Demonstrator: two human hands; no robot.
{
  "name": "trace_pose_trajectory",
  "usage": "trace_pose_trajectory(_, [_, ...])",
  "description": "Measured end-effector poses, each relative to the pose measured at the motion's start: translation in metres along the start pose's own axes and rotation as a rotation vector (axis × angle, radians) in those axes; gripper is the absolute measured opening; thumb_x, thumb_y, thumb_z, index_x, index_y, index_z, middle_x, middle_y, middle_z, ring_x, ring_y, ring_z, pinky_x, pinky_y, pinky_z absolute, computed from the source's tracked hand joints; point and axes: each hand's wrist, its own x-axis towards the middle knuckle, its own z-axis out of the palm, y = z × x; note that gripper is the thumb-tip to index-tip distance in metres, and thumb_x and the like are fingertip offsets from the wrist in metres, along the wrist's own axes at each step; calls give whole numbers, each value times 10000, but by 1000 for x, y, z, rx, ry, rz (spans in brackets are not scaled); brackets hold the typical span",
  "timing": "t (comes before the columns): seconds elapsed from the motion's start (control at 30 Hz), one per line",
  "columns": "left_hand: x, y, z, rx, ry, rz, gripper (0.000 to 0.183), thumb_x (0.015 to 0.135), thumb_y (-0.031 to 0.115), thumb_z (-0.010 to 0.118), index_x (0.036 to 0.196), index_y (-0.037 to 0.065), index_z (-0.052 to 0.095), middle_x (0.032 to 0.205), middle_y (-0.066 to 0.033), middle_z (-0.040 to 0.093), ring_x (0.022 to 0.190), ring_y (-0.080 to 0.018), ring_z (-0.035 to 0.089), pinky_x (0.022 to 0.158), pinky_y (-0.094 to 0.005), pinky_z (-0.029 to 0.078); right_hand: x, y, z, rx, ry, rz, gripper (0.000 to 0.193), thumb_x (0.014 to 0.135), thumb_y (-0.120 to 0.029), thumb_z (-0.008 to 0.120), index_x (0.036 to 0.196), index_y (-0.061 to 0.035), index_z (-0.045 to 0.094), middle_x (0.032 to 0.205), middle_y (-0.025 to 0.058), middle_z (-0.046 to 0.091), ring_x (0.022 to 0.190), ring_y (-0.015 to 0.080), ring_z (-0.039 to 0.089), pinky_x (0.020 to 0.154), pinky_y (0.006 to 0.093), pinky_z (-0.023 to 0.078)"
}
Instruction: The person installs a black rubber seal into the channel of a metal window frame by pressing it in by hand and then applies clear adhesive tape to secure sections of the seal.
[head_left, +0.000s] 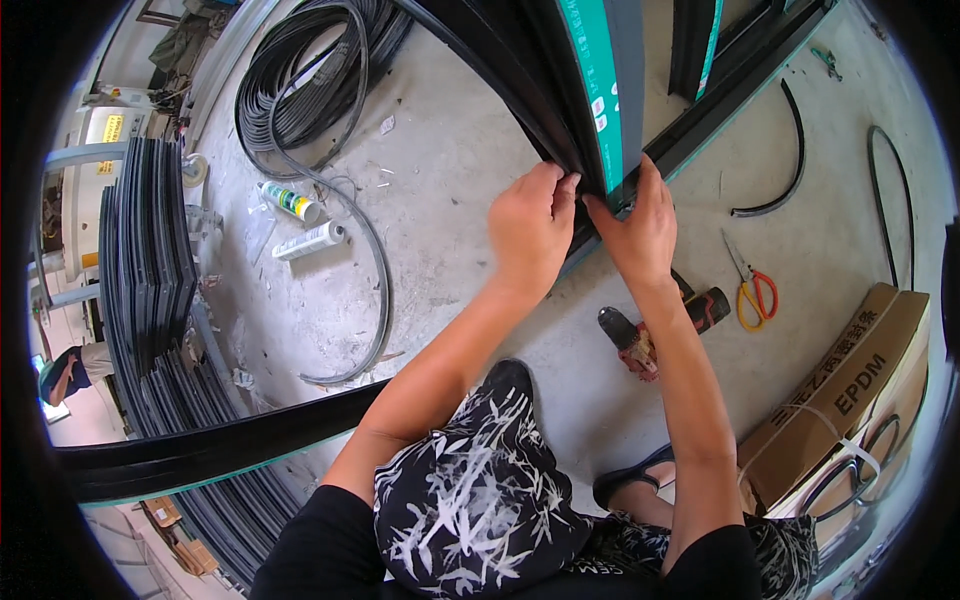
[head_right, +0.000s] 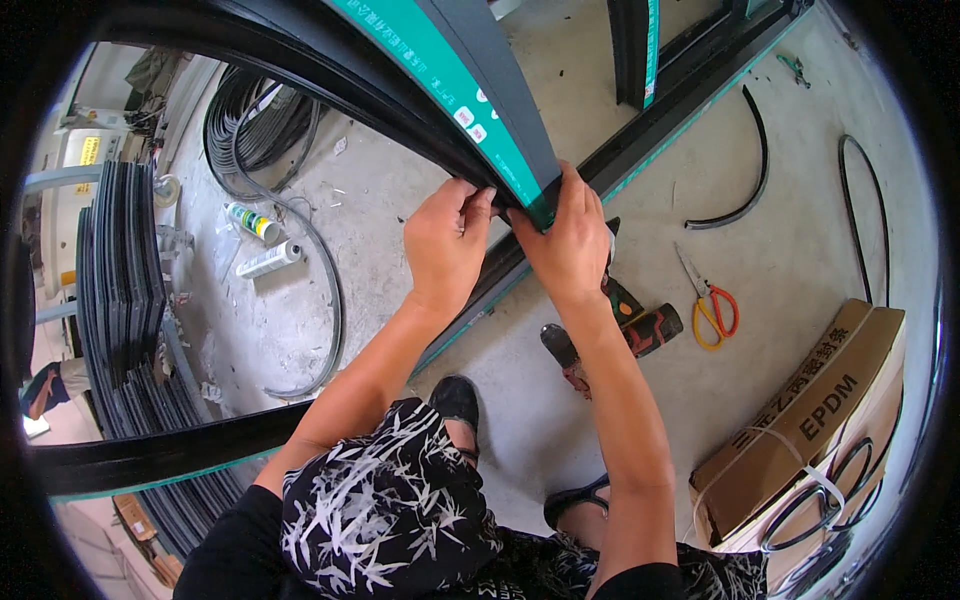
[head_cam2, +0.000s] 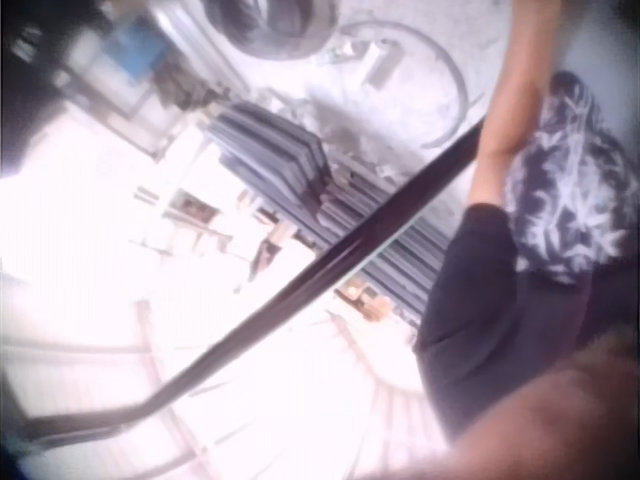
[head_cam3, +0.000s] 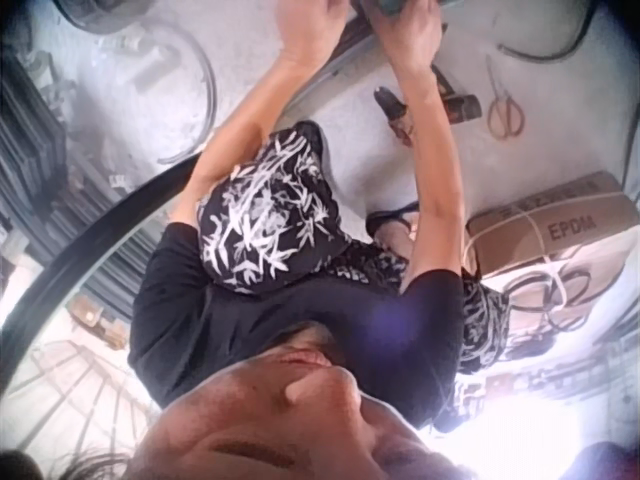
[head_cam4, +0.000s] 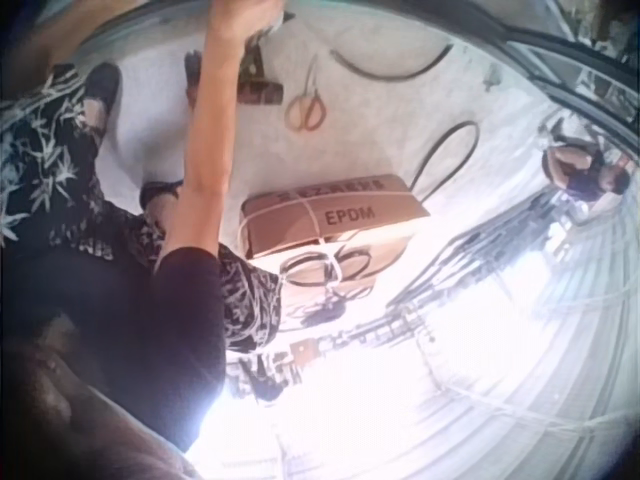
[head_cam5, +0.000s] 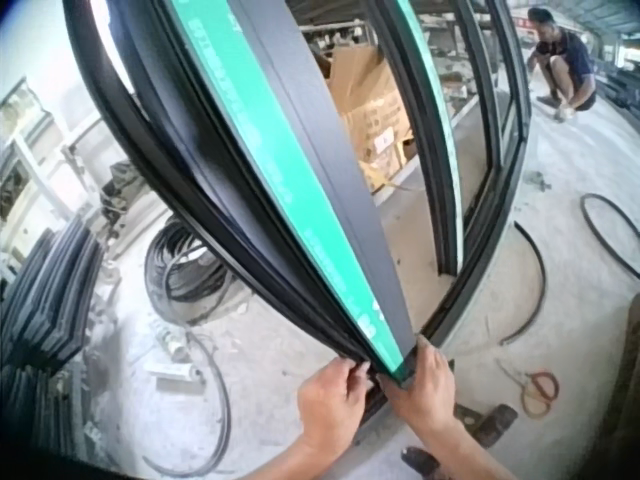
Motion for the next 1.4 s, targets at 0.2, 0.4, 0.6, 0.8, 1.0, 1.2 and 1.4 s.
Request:
trace_pose_trajectory(0.2, [3, -5, 1, -107, -19, -24, 102, 848, 102, 705, 821, 59, 616, 662, -131, 587, 580, -325, 567, 527, -412, 432, 11, -9, -5, -38, -3, -28, 655, 712, -155, 811, 1263, 34, 510, 1075, 188, 626, 992, 379, 603, 813, 427, 518])
trace_pose_trajectory(0.4, [4, 0, -3, -150, -65, -63, 93, 842, 104, 705, 826, 61, 624, 668, -131, 596, 589, -324, 578, 529, -413, 435, -4, -6, -4, -46, -11, -65, 819, 720, -147, 811, 1406, 31, 400, 1132, 216, 612, 1031, 400, 592, 847, 436, 509])
trace_pose_trajectory(0.6, [6, 0, -3, -83, -61, -58, 105, 838, 99, 700, 816, 56, 606, 667, -129, 605, 594, -332, 590, 525, -423, 437, -15, 5, 9, -51, -56, 7, 934, 712, -120, 813, 1489, 10, 313, 1159, 222, 591, 1041, 397, 586, 850, 438, 515])
trace_pose_trajectory(0.8, [5, -2, -1, -119, -75, -70, 124, 833, 88, 703, 802, 54, 588, 654, -123, 608, 590, -327, 596, 525, -420, 442, -11, 13, 9, -86, -33, -45, 837, 731, -165, 807, 1436, 13, 393, 1059, 200, 617, 971, 371, 602, 793, 429, 514])
trace_pose_trajectory(1.0, [4, 1, -2, -118, -72, -91, 114, 841, 83, 698, 808, 59, 592, 635, -120, 603, 573, -312, 605, 515, -408, 444, -6, 17, 5, -104, -66, -37, 769, 715, -169, 811, 1365, 21, 447, 1020, 195, 610, 948, 373, 600, 775, 432, 513])
trace_pose_trajectory(1.2, [4, 5, -1, -136, -64, -130, 85, 870, 82, 677, 844, 54, 602, 644, -124, 609, 563, -289, 624, 513, -385, 456, -11, 22, 8, -110, -86, -41, 778, 696, -117, 806, 1364, 19, 432, 1078, 205, 599, 999, 394, 589, 804, 445, 520])
trace_pose_trajectory(1.4, [3, 12, -4, -150, -90, -146, 49, 906, 84, 649, 900, 53, 611, 674, -125, 628, 573, -241, 667, 526, -358, 480, -17, 23, 10, -93, -84, 5, 926, 678, -83, 802, 1468, 8, 329, 1132, 210, 600, 1028, 391, 592, 844, 441, 518])
